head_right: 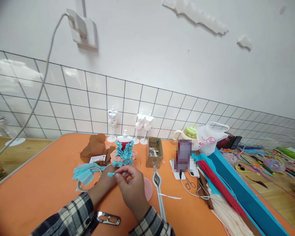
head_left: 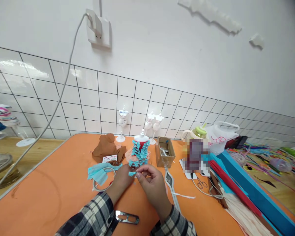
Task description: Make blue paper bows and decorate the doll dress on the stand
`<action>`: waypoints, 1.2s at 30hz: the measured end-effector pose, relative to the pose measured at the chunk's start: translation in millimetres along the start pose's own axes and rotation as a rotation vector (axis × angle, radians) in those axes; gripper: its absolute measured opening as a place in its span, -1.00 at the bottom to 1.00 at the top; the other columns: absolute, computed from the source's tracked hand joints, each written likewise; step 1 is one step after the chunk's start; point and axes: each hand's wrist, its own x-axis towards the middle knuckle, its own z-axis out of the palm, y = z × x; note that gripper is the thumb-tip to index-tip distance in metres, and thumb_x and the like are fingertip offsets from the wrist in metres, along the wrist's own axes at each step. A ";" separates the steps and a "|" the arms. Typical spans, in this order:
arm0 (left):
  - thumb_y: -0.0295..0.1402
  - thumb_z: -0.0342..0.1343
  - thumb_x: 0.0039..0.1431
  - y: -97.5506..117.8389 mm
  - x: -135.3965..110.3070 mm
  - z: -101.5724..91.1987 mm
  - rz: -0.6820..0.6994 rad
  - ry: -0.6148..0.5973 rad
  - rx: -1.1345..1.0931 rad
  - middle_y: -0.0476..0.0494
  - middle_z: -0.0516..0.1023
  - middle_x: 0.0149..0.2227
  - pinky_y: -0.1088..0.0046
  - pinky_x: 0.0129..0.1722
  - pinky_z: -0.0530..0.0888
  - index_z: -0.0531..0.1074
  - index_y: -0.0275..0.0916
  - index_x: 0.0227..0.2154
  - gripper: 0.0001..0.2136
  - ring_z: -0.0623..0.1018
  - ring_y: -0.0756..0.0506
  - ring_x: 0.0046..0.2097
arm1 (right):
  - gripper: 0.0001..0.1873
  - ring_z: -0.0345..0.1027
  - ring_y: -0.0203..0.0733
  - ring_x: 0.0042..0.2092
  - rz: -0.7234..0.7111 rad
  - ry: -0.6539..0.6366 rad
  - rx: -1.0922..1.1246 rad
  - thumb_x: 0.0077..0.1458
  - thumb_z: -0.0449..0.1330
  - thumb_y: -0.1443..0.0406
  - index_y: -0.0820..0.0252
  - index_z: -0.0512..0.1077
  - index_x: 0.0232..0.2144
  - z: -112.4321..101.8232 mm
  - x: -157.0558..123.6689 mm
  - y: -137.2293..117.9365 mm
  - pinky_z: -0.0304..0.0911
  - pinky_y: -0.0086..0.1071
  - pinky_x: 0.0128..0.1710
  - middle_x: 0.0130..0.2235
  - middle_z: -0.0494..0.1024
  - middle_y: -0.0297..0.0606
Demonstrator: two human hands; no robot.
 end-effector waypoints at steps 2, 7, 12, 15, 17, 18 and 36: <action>-0.36 0.26 -0.20 -1.0 -7.4 -0.7 0.007 -0.011 0.069 -0.09 0.49 -0.59 0.34 -0.30 0.33 0.45 -0.15 -0.62 -0.91 0.54 -0.26 -0.30 | -0.92 0.32 -0.27 -0.44 0.009 -0.010 0.014 -0.02 0.23 0.30 0.17 0.49 -0.40 0.0 0.7 0.1 0.25 -0.45 -0.48 -0.45 0.51 -0.30; -0.33 0.26 -0.16 6.9 -21.8 -1.2 0.038 -0.045 0.178 -0.17 0.58 -0.39 0.30 -0.19 0.36 0.47 -0.14 -0.51 -0.90 0.53 -0.29 -0.16 | -0.81 0.32 -0.30 -0.44 0.027 0.017 0.090 -0.03 0.26 0.30 0.16 0.36 -0.31 -3.1 0.9 0.9 0.25 -0.46 -0.46 -0.39 0.51 -0.30; -0.44 0.18 -0.25 25.0 -38.6 -15.3 0.089 0.170 -0.080 -0.06 0.45 -0.43 0.36 -0.24 0.36 0.37 -0.17 -0.53 -0.86 0.43 -0.17 -0.25 | -0.78 0.18 -0.39 -0.52 0.025 0.030 0.016 -0.02 0.27 0.28 0.15 0.26 -0.40 -9.6 4.9 8.7 0.12 -0.51 -0.53 -0.39 0.47 -0.36; -0.38 0.06 -0.17 35.5 -52.3 -23.3 0.030 0.282 -0.231 0.03 0.31 -0.50 0.46 -0.45 0.29 0.30 -0.18 -0.52 -0.92 0.33 -0.04 -0.44 | -0.76 0.09 -0.41 -0.55 0.013 0.083 -0.031 -0.02 0.28 0.25 0.15 0.25 -0.41 -11.8 9.5 15.2 0.06 -0.51 -0.56 -0.39 0.49 -0.37; -0.29 0.01 -0.06 43.2 -62.0 -21.8 -0.023 0.287 -0.297 0.06 0.25 -0.55 0.49 -0.56 0.22 0.28 -0.19 -0.49 -0.90 0.25 0.00 -0.54 | -0.74 0.06 -0.42 -0.57 0.009 0.093 -0.037 -0.02 0.28 0.24 0.15 0.23 -0.41 -11.4 12.9 17.8 0.03 -0.51 -0.58 -0.40 0.50 -0.38; -0.23 -0.01 0.01 47.6 -66.8 -18.6 -0.054 0.290 -0.338 0.08 0.22 -0.57 0.50 -0.60 0.19 0.28 -0.19 -0.47 -0.85 0.22 0.01 -0.57 | -0.73 0.06 -0.42 -0.58 0.008 0.089 -0.036 -0.02 0.27 0.23 0.14 0.22 -0.42 -10.6 14.4 18.4 0.03 -0.51 -0.58 -0.40 0.50 -0.38; -0.08 0.22 0.04 73.0 -79.0 16.3 -0.161 0.257 -0.760 0.14 0.15 -0.66 0.57 -0.59 0.15 0.30 -0.23 -0.54 -0.66 0.13 0.07 -0.59 | -0.74 0.19 -0.29 -0.52 -0.017 0.184 -0.388 -0.01 0.24 0.16 0.10 0.22 -0.49 3.0 16.5 16.6 0.00 -0.46 -0.52 -0.47 0.47 -0.42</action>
